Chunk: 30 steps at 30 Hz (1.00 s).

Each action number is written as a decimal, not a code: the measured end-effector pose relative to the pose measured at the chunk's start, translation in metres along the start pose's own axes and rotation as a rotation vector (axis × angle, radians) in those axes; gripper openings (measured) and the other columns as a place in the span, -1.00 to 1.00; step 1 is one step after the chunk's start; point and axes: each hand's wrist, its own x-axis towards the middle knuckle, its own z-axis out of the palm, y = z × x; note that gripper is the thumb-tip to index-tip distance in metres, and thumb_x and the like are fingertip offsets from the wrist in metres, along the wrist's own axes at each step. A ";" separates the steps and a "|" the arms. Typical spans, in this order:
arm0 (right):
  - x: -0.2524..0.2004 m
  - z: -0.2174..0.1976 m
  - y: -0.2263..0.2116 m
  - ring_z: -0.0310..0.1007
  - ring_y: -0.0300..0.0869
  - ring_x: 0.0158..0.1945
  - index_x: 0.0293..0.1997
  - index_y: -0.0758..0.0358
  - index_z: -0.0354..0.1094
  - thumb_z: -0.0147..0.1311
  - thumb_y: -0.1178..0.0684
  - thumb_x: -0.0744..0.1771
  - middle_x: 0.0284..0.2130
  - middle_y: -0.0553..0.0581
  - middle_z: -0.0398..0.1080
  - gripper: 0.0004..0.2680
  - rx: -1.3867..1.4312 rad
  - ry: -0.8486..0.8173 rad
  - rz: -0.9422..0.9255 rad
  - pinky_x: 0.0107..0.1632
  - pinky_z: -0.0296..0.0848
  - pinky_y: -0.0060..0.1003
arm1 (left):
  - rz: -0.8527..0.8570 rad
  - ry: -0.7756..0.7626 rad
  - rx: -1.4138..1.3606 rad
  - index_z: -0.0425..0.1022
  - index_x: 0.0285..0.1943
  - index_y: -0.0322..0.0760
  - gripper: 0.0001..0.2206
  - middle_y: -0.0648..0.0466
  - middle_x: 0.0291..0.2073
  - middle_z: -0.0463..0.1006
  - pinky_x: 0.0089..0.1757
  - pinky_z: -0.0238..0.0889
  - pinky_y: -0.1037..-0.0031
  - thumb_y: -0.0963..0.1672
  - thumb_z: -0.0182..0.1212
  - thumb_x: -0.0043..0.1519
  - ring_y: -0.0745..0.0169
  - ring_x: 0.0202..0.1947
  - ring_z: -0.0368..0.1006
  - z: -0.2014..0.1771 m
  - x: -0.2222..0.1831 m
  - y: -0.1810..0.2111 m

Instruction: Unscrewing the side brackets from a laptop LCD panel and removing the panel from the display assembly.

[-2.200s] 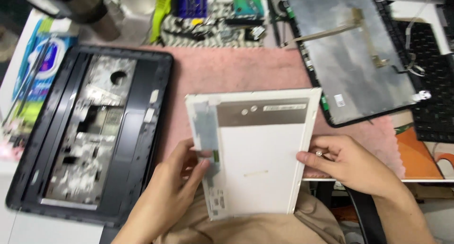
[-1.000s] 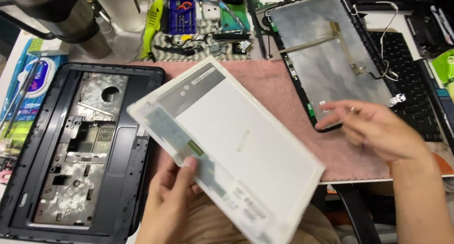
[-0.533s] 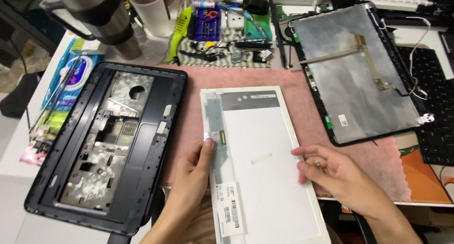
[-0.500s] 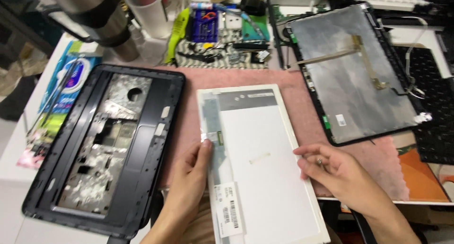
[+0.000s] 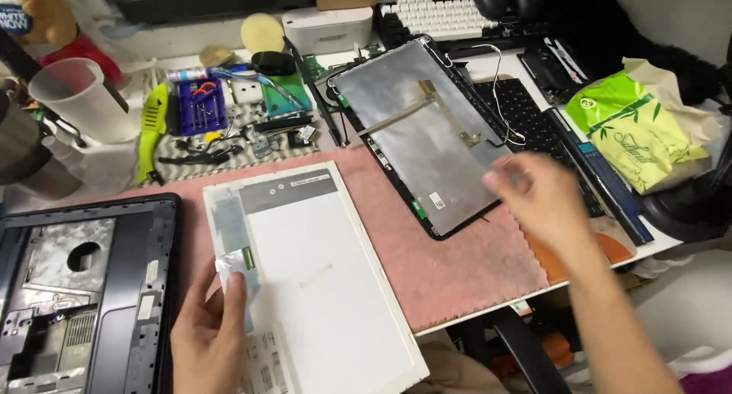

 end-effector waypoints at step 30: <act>0.113 -0.012 0.043 0.44 -0.21 -0.01 -0.10 0.17 0.58 0.22 -0.31 0.51 -0.12 0.02 0.58 -0.67 0.431 -0.165 0.194 0.08 0.20 -0.30 | 0.682 -0.232 0.106 0.83 0.16 -0.15 -0.74 0.08 0.26 0.82 0.00 0.73 0.47 -0.10 0.36 0.34 0.28 0.18 0.79 0.012 -0.017 -0.033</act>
